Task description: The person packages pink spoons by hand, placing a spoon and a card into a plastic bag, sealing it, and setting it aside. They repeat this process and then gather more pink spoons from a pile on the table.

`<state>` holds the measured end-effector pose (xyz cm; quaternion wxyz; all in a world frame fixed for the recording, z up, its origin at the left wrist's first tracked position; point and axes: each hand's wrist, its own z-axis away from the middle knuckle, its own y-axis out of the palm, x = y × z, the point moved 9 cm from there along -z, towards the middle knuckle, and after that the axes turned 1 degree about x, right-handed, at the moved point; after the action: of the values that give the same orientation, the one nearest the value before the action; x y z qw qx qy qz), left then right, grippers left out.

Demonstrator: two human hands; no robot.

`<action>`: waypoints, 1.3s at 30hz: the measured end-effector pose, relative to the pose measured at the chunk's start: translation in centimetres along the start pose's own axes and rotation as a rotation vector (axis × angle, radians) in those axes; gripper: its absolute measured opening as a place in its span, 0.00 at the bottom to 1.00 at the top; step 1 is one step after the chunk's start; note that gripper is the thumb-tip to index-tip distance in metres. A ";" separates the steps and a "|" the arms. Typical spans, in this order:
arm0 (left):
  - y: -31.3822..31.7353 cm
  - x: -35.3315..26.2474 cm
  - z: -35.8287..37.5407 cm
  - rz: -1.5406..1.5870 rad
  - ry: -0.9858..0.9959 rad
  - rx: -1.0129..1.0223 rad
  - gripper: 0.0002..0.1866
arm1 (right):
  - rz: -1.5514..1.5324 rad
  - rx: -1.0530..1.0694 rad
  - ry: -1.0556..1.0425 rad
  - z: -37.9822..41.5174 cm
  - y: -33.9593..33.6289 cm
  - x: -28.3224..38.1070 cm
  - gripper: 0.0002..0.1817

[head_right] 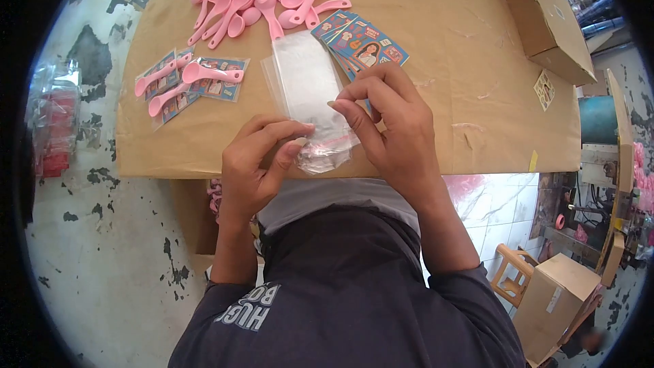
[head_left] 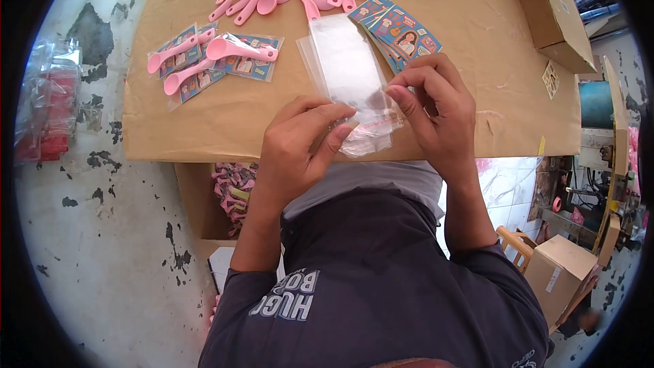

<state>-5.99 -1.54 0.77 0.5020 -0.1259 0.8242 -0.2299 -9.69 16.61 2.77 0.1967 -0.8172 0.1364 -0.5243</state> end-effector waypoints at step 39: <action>0.6 -1.5 -0.7 -0.108 0.160 0.000 0.16 | 0.178 -0.191 -0.229 -0.5 -3.2 2.9 0.06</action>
<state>-5.93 -0.23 1.90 0.4214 -0.1513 0.8537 -0.2661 -8.93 18.14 6.76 0.1782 -0.8713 0.2339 -0.3929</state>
